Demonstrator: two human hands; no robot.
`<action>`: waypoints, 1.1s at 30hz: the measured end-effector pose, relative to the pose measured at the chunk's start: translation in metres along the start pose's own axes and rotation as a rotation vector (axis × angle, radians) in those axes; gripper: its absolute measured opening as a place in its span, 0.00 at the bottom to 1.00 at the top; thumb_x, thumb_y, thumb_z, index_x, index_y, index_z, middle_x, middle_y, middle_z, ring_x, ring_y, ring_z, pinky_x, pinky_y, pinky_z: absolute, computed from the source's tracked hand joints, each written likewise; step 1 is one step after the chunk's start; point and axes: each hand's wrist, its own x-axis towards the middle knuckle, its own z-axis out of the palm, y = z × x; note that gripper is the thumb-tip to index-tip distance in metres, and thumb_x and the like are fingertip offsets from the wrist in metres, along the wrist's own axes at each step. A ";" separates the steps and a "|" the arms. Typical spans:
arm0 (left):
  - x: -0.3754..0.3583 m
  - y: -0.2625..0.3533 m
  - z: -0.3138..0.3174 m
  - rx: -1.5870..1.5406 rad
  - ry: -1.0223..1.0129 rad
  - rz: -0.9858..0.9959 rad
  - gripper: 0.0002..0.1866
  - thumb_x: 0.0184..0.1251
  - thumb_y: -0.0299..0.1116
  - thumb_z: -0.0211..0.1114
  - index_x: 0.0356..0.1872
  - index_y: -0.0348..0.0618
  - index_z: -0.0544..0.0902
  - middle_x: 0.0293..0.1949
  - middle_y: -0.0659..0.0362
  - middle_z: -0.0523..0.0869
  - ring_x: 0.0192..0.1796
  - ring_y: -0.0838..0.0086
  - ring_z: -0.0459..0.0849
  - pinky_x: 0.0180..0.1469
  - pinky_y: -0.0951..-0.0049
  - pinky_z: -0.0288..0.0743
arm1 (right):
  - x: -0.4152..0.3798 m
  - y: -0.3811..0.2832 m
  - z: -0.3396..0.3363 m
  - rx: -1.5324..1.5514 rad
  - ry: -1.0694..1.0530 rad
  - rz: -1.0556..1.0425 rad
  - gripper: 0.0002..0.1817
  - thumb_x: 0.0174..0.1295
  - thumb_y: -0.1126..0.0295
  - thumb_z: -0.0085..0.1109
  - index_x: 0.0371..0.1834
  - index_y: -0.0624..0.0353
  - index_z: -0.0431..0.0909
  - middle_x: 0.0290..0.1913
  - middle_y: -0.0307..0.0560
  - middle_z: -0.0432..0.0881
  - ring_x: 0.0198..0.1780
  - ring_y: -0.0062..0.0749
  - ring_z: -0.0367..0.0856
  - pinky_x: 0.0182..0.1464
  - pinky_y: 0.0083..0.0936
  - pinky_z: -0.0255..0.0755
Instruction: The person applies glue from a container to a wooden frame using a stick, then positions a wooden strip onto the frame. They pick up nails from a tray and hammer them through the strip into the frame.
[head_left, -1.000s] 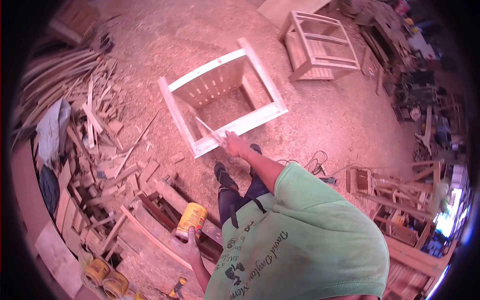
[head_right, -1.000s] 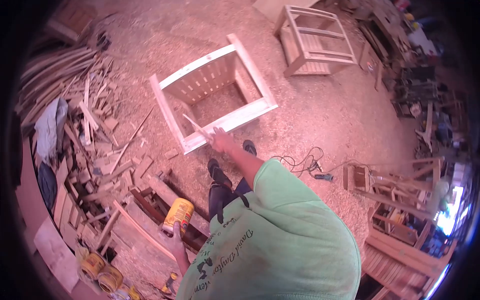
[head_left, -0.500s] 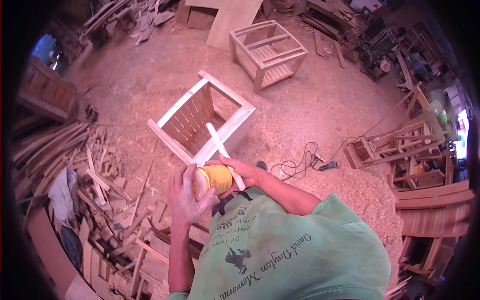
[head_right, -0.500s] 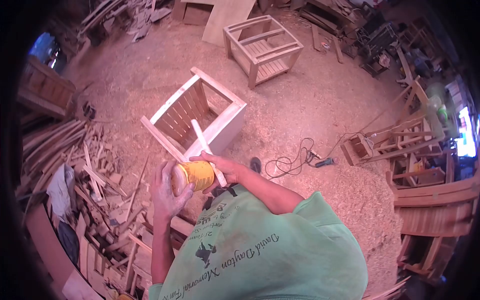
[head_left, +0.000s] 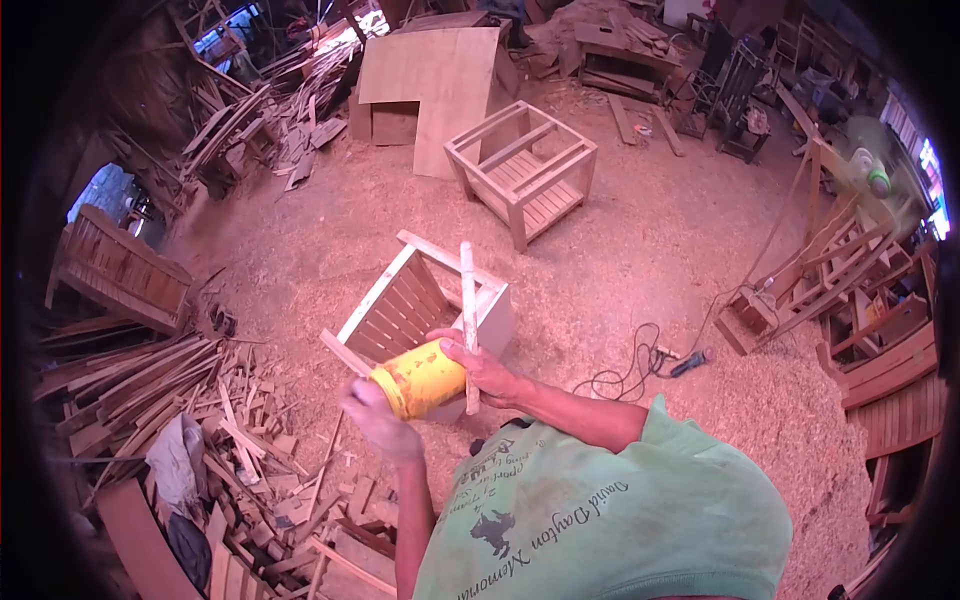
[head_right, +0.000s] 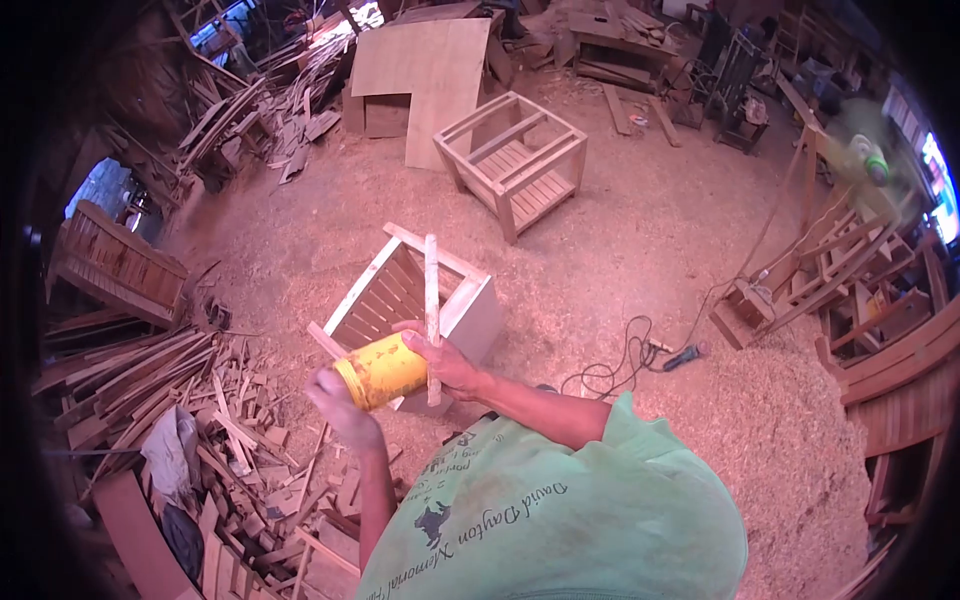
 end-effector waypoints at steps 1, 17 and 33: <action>0.010 -0.011 0.002 -0.307 0.098 -0.199 0.22 0.87 0.48 0.58 0.65 0.40 0.77 0.55 0.55 0.81 0.57 0.64 0.81 0.66 0.56 0.76 | -0.004 -0.008 -0.007 0.048 -0.001 0.007 0.30 0.85 0.45 0.51 0.79 0.50 0.65 0.67 0.49 0.80 0.63 0.37 0.86 0.59 0.45 0.90; -0.106 0.056 0.087 0.288 -0.208 -0.043 0.65 0.29 0.39 0.99 0.78 0.45 0.71 0.69 0.51 0.73 0.69 0.57 0.80 0.70 0.55 0.79 | -0.044 -0.046 -0.100 0.534 -0.280 0.567 0.35 0.87 0.47 0.43 0.88 0.56 0.60 0.82 0.53 0.72 0.80 0.45 0.75 0.79 0.46 0.74; -0.130 0.039 0.016 -0.112 -0.369 -0.509 0.64 0.45 0.54 0.93 0.83 0.42 0.68 0.66 0.55 0.79 0.67 0.64 0.81 0.73 0.60 0.76 | -0.066 -0.017 -0.095 0.043 -0.008 0.669 0.27 0.88 0.52 0.50 0.67 0.68 0.82 0.57 0.54 0.90 0.56 0.34 0.93 0.56 0.34 0.92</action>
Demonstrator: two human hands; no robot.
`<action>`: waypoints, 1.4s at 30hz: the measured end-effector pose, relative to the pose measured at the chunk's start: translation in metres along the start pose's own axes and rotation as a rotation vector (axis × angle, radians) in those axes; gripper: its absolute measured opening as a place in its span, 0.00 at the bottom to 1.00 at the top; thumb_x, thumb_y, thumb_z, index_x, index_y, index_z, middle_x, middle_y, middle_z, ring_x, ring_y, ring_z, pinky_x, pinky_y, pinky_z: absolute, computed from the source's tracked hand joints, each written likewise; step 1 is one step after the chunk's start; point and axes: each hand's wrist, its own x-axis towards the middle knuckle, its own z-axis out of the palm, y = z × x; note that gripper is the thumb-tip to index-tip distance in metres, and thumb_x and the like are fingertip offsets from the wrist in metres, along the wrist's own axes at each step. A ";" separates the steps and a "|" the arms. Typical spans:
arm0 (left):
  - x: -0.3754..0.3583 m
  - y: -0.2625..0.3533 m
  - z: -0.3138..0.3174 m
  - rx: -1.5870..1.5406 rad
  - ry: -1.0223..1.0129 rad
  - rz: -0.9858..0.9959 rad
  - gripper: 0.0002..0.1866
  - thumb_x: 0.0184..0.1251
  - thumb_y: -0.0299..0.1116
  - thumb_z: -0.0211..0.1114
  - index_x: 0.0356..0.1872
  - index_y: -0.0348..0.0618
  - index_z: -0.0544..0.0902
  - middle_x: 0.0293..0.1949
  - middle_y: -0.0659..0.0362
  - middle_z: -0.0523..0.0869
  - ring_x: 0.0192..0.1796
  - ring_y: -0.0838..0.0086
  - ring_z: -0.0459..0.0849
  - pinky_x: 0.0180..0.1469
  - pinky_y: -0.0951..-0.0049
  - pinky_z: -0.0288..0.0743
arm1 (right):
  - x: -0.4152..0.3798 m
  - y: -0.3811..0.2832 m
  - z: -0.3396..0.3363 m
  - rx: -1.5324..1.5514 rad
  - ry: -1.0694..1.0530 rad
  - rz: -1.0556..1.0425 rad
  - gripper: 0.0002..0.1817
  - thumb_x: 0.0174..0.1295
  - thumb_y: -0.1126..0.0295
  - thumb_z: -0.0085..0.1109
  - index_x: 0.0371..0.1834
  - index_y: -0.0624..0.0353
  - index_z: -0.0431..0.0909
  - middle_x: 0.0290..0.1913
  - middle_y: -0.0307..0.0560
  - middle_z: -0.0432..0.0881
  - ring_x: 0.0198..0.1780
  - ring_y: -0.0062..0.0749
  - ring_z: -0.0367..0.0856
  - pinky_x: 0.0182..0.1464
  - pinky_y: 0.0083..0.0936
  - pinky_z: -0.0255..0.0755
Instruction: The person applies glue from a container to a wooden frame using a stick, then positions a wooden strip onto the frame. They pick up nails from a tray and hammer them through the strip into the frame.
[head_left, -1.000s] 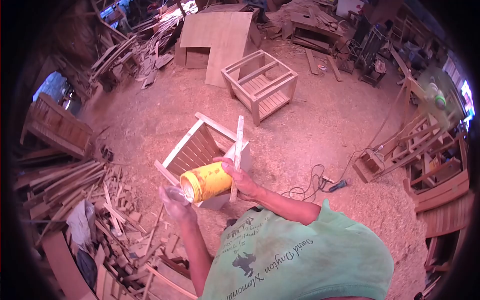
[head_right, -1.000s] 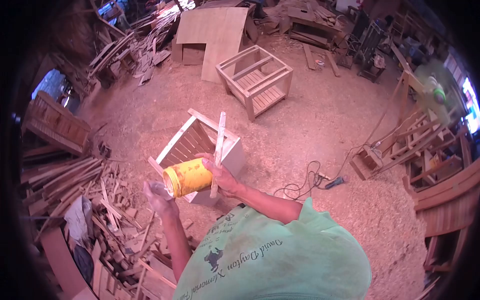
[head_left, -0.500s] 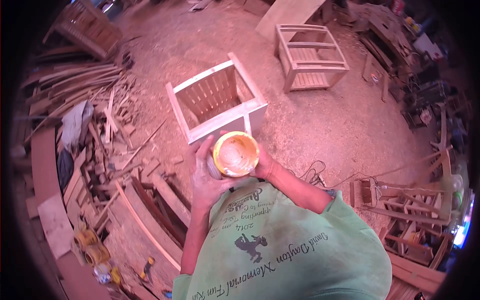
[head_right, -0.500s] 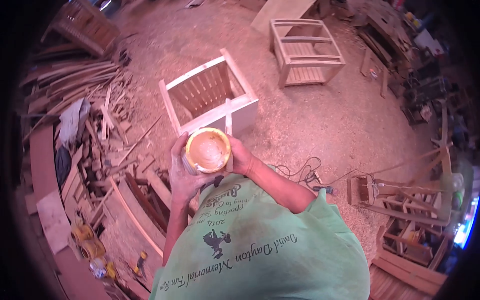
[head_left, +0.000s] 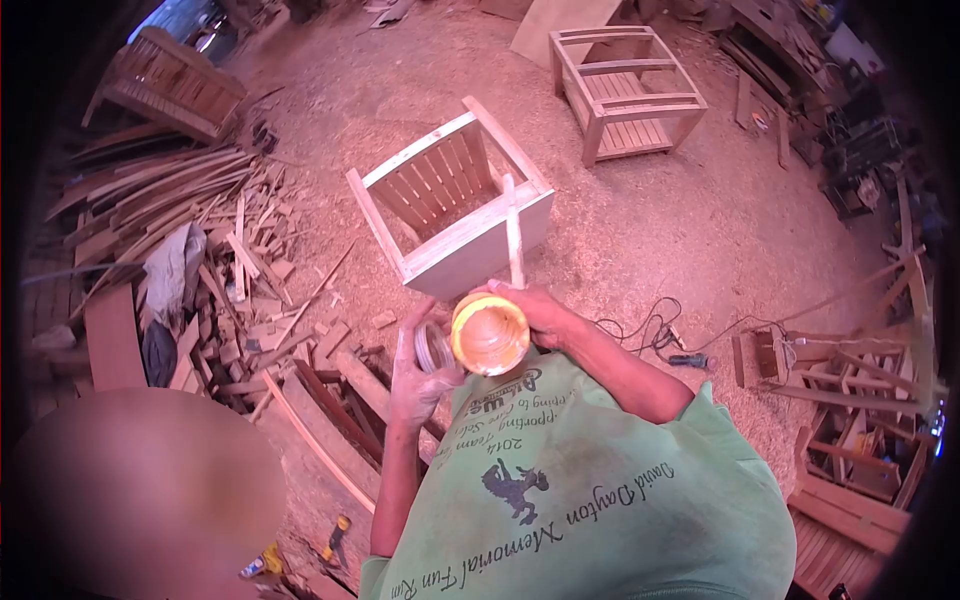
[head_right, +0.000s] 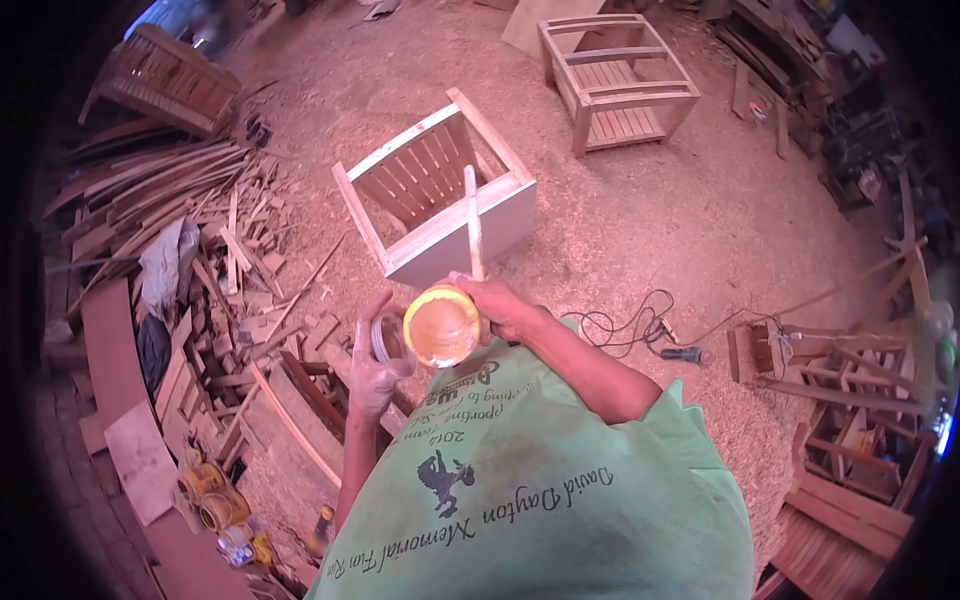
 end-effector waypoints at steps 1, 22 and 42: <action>-0.003 -0.003 -0.010 -0.060 0.003 -0.060 0.64 0.47 0.57 0.92 0.84 0.41 0.67 0.66 0.55 0.80 0.67 0.65 0.82 0.73 0.61 0.76 | 0.006 0.009 0.003 -0.058 0.033 0.017 0.27 0.87 0.52 0.50 0.66 0.68 0.82 0.56 0.54 0.90 0.53 0.35 0.93 0.52 0.34 0.93; -0.127 -0.071 -0.154 0.544 0.465 0.111 0.50 0.43 0.47 0.94 0.69 0.42 0.79 0.60 0.50 0.87 0.63 0.57 0.88 0.67 0.56 0.81 | 0.120 0.155 0.141 -0.798 -0.049 0.292 0.17 0.65 0.61 0.79 0.46 0.66 0.93 0.41 0.50 0.93 0.33 0.31 0.90 0.30 0.36 0.84; -0.206 -0.153 -0.298 0.075 1.089 -0.088 0.55 0.44 0.43 0.95 0.75 0.40 0.75 0.64 0.51 0.88 0.67 0.65 0.87 0.70 0.63 0.81 | 0.196 0.291 0.311 -1.312 -0.271 0.228 0.19 0.83 0.60 0.57 0.59 0.66 0.84 0.41 0.55 0.92 0.37 0.41 0.95 0.34 0.37 0.92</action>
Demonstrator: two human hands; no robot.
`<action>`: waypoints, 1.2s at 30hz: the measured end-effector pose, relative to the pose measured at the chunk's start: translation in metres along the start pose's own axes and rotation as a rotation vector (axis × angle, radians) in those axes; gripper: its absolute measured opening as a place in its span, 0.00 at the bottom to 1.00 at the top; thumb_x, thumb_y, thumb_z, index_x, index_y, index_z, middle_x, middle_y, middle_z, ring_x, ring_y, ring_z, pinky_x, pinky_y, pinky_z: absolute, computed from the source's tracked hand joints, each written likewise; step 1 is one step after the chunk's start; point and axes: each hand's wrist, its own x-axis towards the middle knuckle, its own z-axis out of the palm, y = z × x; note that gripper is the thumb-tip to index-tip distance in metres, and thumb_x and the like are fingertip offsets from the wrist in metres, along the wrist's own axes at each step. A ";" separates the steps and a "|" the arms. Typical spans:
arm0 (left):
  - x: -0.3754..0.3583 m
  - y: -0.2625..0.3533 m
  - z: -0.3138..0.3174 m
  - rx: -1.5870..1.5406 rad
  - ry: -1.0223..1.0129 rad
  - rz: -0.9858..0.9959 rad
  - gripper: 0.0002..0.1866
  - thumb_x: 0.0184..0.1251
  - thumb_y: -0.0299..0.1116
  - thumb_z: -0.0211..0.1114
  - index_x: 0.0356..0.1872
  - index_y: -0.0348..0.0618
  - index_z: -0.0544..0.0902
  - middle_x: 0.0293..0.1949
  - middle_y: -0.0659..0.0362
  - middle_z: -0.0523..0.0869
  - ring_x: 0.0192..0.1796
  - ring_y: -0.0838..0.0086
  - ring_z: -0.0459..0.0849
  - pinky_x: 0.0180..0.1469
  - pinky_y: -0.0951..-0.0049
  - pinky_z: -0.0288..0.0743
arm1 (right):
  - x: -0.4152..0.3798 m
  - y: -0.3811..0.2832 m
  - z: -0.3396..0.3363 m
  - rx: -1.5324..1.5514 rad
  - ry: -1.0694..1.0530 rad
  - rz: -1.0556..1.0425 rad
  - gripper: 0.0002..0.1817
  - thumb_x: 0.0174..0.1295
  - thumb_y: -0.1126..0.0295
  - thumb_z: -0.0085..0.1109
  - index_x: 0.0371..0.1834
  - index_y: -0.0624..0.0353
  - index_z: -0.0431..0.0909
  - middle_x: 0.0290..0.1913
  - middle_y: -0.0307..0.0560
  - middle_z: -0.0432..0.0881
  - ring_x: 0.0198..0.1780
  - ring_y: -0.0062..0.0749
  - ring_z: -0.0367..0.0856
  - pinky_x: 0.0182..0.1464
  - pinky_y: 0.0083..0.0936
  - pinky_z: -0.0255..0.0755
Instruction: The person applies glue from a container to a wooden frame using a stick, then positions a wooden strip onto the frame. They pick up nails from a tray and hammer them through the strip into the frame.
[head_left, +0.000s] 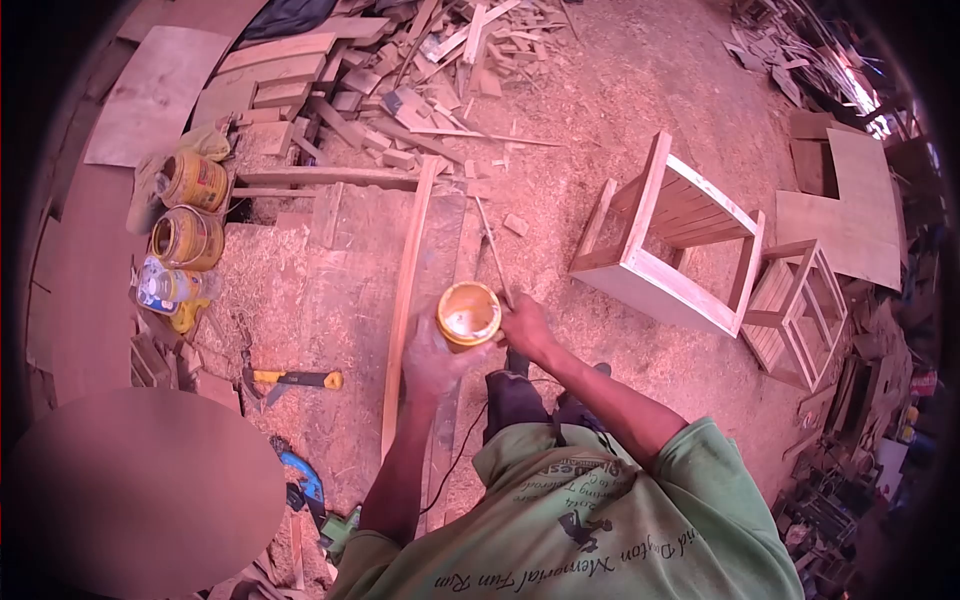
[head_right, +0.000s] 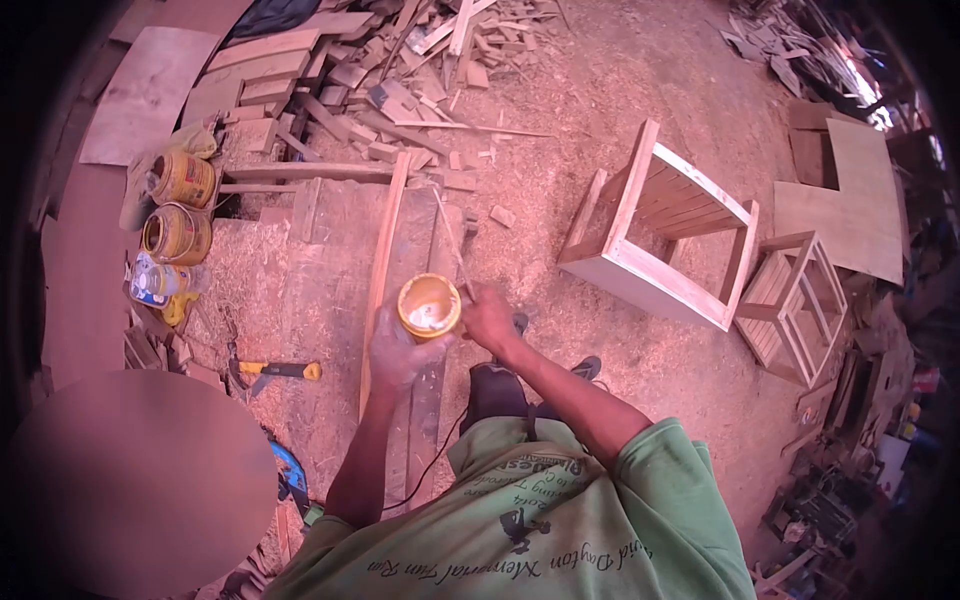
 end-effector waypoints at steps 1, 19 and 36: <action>0.008 0.009 -0.007 -0.027 0.020 -0.017 0.53 0.45 0.42 0.95 0.75 0.40 0.75 0.65 0.51 0.88 0.67 0.66 0.87 0.70 0.63 0.81 | 0.017 0.003 0.016 -0.013 0.036 -0.070 0.17 0.82 0.60 0.58 0.56 0.65 0.85 0.39 0.56 0.92 0.37 0.44 0.95 0.36 0.39 0.90; 0.054 -0.053 -0.107 0.480 0.373 0.100 0.51 0.43 0.33 0.93 0.75 0.46 0.77 0.67 0.50 0.78 0.69 0.55 0.81 0.72 0.57 0.78 | -0.051 -0.125 -0.011 -1.029 -0.132 -0.509 0.26 0.75 0.69 0.58 0.77 0.50 0.75 0.51 0.57 0.89 0.50 0.52 0.92 0.50 0.47 0.86; 0.056 -0.076 -0.123 0.550 0.288 0.187 0.38 0.67 0.36 0.80 0.77 0.47 0.75 0.71 0.50 0.78 0.75 0.54 0.77 0.78 0.55 0.71 | 0.031 -0.124 0.117 -1.362 -0.234 -0.980 0.11 0.66 0.68 0.67 0.43 0.61 0.94 0.49 0.52 0.85 0.46 0.39 0.88 0.35 0.32 0.78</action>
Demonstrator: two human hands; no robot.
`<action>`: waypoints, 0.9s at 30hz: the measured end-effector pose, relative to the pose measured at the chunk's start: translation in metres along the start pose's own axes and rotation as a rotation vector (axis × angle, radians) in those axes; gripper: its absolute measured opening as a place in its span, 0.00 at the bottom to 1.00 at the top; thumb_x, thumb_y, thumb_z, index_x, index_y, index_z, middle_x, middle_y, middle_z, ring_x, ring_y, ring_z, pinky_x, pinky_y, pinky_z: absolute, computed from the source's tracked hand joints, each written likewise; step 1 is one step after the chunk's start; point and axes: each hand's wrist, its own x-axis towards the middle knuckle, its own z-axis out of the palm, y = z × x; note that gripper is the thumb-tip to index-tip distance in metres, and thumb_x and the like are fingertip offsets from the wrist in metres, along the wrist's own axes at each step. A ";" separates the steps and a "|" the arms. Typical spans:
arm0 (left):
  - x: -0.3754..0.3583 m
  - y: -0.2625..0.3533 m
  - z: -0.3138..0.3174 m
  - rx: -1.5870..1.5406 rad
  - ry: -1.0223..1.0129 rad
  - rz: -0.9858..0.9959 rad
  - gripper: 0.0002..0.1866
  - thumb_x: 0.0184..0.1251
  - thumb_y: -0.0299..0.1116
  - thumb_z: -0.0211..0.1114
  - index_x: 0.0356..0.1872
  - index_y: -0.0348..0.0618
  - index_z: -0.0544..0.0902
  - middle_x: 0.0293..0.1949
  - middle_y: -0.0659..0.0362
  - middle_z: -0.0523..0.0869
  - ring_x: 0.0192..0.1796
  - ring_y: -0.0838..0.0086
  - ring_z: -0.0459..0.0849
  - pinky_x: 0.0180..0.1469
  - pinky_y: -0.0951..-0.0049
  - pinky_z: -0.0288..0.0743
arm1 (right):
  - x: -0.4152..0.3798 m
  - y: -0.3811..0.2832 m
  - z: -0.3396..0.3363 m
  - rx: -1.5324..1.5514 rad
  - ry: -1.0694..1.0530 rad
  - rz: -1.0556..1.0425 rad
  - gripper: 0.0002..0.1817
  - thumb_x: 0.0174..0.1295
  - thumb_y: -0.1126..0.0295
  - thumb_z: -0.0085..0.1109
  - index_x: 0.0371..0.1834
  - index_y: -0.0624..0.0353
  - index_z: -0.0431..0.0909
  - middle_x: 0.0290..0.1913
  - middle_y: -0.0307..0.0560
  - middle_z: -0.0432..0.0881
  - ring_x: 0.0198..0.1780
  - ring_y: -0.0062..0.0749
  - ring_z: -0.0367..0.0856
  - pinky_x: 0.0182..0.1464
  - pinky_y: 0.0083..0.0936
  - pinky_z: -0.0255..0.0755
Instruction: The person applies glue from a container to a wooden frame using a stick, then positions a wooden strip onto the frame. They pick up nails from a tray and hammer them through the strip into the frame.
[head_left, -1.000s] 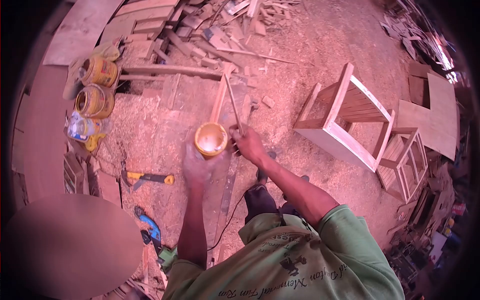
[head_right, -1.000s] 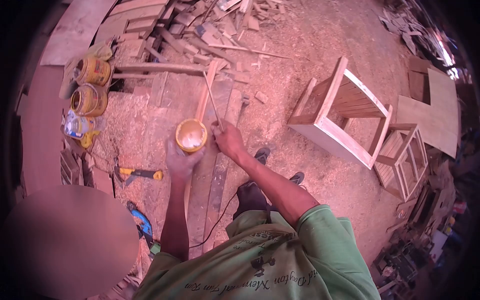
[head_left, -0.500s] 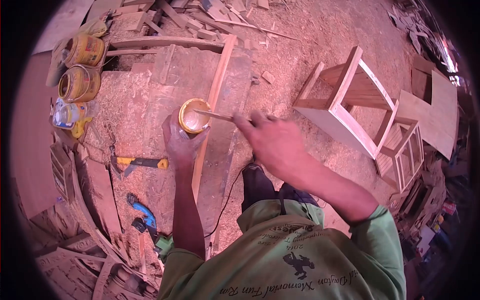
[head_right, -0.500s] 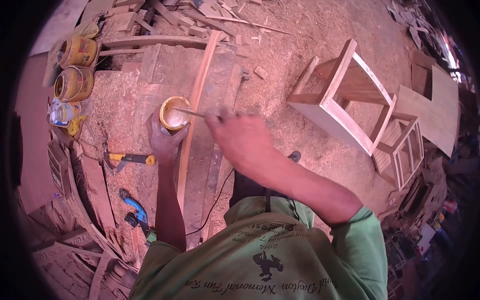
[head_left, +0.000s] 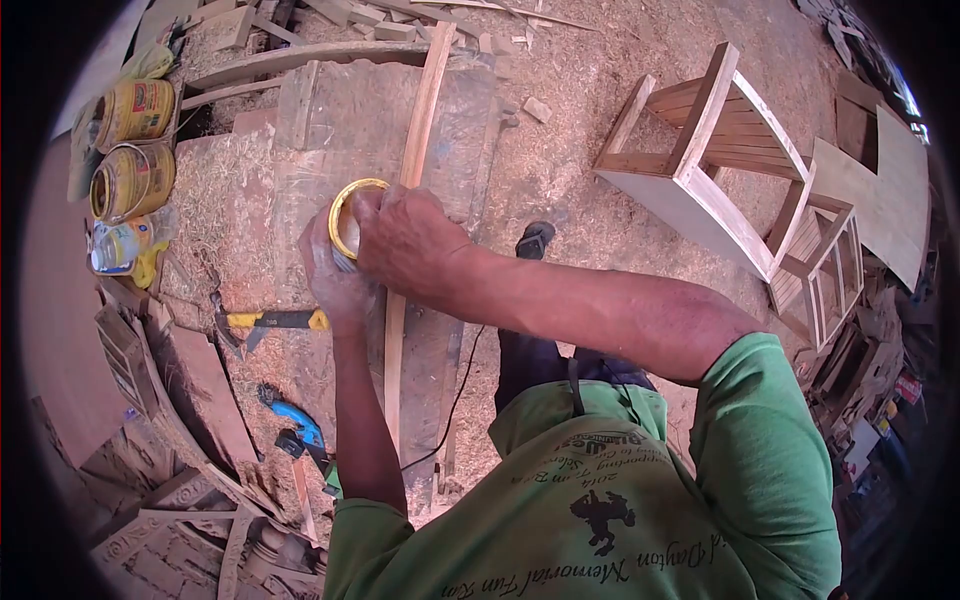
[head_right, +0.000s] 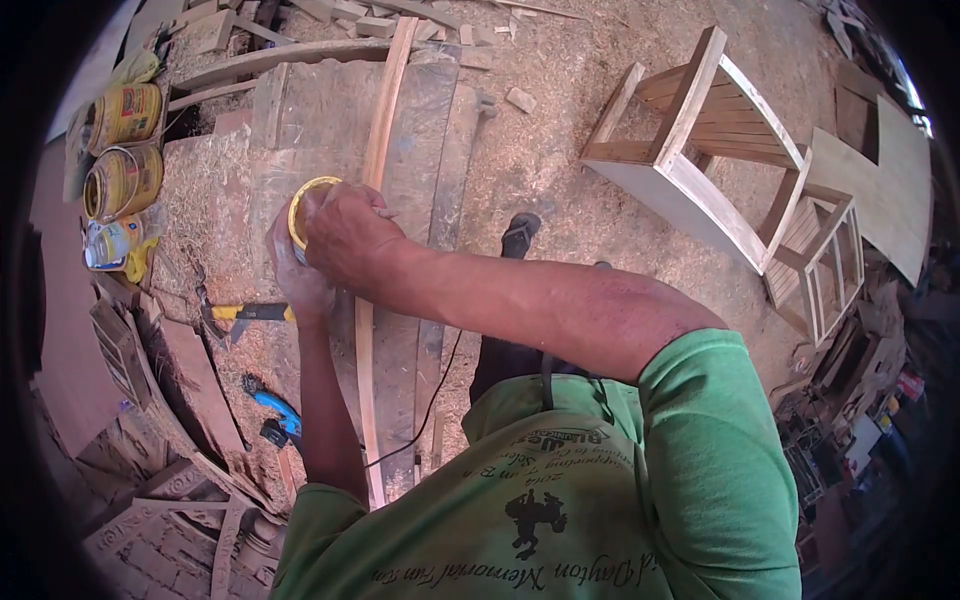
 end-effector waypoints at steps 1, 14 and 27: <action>0.000 0.001 -0.001 0.021 -0.004 -0.001 0.38 0.67 0.35 0.80 0.77 0.47 0.75 0.70 0.50 0.78 0.75 0.54 0.77 0.78 0.55 0.71 | 0.000 0.003 -0.002 0.002 -0.012 -0.043 0.10 0.66 0.68 0.68 0.43 0.61 0.94 0.49 0.52 0.85 0.46 0.38 0.88 0.34 0.32 0.78; -0.001 0.031 0.004 0.122 -0.078 0.047 0.51 0.47 0.34 0.91 0.77 0.50 0.76 0.69 0.51 0.77 0.72 0.54 0.79 0.75 0.55 0.76 | -0.021 0.056 -0.010 0.299 0.001 -0.095 0.07 0.66 0.70 0.67 0.41 0.59 0.92 0.48 0.54 0.91 0.46 0.40 0.93 0.40 0.36 0.84; 0.012 0.136 0.110 0.025 -0.110 0.225 0.54 0.40 0.27 0.90 0.77 0.46 0.76 0.68 0.51 0.77 0.72 0.54 0.78 0.76 0.55 0.75 | -0.257 0.158 0.038 1.201 0.127 0.535 0.19 0.68 0.76 0.56 0.61 0.57 0.83 0.45 0.52 0.88 0.48 0.42 0.90 0.54 0.40 0.82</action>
